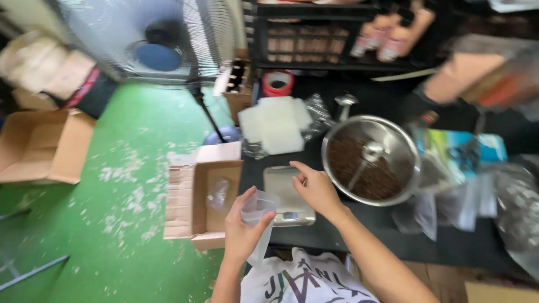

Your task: Filling small plastic bags with coffee beans using a spoon and a measuring cup, then weighing them on a digital scale.

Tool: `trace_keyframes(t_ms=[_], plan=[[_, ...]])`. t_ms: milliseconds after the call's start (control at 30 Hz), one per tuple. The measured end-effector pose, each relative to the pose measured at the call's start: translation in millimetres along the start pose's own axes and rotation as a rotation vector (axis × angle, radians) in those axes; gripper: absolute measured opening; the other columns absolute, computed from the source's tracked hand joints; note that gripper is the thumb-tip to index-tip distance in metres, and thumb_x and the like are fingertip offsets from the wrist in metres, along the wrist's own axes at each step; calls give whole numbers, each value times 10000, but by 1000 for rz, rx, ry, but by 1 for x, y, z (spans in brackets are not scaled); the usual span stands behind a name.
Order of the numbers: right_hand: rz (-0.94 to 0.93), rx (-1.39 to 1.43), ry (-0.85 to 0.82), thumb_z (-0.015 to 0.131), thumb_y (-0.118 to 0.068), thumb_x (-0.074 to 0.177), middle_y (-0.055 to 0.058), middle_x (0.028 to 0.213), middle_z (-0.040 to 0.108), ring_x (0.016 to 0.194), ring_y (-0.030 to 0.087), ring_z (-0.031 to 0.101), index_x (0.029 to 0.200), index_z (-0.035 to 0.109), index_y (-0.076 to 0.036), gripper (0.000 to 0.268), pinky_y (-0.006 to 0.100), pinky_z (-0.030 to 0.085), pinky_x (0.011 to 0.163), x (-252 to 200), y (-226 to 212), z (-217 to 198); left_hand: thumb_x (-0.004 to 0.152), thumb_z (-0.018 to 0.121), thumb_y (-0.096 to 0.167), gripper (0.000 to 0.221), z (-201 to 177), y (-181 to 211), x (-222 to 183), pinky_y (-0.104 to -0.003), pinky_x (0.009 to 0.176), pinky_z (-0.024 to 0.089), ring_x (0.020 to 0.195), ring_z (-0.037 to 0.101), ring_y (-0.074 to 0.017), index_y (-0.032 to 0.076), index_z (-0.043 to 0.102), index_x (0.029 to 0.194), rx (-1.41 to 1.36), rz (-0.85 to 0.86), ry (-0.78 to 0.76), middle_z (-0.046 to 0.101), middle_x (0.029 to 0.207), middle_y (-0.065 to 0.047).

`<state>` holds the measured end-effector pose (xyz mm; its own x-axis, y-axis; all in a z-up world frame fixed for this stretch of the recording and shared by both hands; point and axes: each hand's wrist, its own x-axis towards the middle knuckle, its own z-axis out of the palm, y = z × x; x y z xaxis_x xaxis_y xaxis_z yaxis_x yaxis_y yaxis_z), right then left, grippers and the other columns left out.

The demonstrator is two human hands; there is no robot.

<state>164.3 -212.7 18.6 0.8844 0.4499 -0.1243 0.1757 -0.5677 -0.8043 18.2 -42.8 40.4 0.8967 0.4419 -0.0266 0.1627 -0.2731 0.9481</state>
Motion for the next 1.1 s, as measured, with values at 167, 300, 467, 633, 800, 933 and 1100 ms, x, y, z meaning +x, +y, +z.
trace_keyframes(t_ms=[167, 300, 467, 633, 800, 933, 1100], plan=[[74, -96, 215, 559, -104, 965, 26, 989, 631, 871, 227, 657, 1202, 737, -120, 297, 397, 500, 828, -18, 74, -41, 713, 807, 479, 722, 49, 23, 10, -330, 1016, 516, 1166, 678, -172, 161, 638, 1339, 50, -90, -196, 701, 1327, -19], [203, -382, 39, 582, 123, 874, 133, 1171, 610, 1173, 412, 620, 1176, 762, -107, 420, 480, 586, 899, -8, 146, -64, 757, 889, 418, 703, 92, 8, 24, -469, 1087, 461, 1245, 646, -324, 145, 642, 1355, 45, -126, -325, 726, 1224, -146], [66, -352, -222, 637, 47, 911, 186, 1222, 615, 1211, 447, 603, 1012, 749, -12, 162, 505, 569, 933, -3, 139, -87, 792, 856, 395, 647, 151, -10, 31, -454, 1006, 491, 1125, 643, -287, 168, 666, 1368, -242, -505, -469, 702, 1205, -144], [-32, -401, -259, 592, 29, 975, 190, 1346, 568, 1319, 439, 544, 1215, 702, -43, 274, 515, 563, 981, -4, 116, -108, 827, 849, 337, 617, 198, -32, 30, -442, 858, 589, 913, 705, -260, 188, 635, 1387, -588, -765, -485, 715, 1072, -167], [-175, -526, -353, 634, -69, 987, 117, 1287, 573, 1217, 398, 597, 1043, 718, -99, 105, 470, 596, 868, 13, 154, -99, 883, 796, 335, 583, 204, -21, 32, -442, 931, 556, 1001, 668, -252, 185, 583, 1405, -635, -723, -442, 684, 1116, -130], [-219, -523, -353, 603, -67, 1003, 138, 1297, 572, 1205, 403, 602, 1046, 680, -84, 90, 489, 595, 866, 14, 149, -100, 876, 799, 358, 574, 192, -9, 30, -445, 961, 539, 1033, 655, -252, 194, 592, 1386, -612, -697, -407, 678, 1156, -142], [-189, -603, -395, 532, 3, 1017, 154, 1235, 664, 1150, 347, 653, 1290, 672, -74, 317, 411, 591, 848, 21, 142, -91, 847, 827, 393, 662, 167, 23, 37, -533, 1174, 318, 1415, 402, -426, 153, 573, 1410, -395, -530, -351, 382, 1534, -260]])
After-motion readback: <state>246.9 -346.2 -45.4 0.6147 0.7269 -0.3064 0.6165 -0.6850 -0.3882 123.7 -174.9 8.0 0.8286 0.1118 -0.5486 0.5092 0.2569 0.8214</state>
